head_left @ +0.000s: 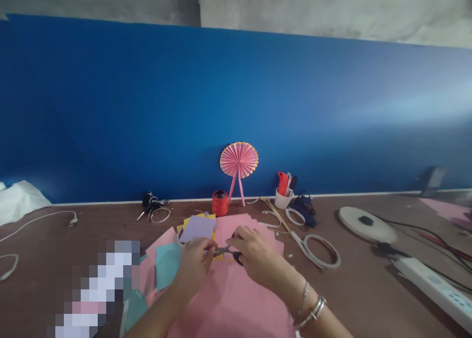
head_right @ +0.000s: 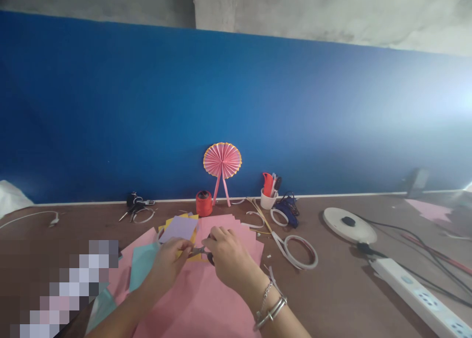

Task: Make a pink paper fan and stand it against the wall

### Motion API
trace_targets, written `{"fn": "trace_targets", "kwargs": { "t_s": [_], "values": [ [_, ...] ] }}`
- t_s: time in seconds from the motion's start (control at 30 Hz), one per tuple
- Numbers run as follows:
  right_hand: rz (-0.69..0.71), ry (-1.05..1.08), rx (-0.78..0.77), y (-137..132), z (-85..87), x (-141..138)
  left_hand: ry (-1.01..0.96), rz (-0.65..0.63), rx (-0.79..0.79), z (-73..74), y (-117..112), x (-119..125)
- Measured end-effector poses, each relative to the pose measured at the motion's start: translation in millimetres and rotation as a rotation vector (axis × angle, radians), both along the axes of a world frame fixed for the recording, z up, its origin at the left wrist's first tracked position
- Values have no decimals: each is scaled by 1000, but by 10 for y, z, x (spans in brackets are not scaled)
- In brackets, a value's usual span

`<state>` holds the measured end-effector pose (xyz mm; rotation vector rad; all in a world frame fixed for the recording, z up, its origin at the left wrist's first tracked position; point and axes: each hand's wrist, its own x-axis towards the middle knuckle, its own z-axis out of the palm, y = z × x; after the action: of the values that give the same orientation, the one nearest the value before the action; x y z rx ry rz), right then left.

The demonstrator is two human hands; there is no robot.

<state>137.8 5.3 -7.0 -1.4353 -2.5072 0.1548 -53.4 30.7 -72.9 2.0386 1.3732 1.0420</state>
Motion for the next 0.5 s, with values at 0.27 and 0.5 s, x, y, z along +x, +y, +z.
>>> {"fn": "trace_targets", "kwargs": {
  "t_s": [0.27, 0.5],
  "values": [
    [-12, 7, -3, 13, -10, 31, -164, 74, -97, -17, 19, -7],
    [-63, -6, 69, 45, -21, 143, -438, 368, -164, -76, 100, -79]
  ]
}}
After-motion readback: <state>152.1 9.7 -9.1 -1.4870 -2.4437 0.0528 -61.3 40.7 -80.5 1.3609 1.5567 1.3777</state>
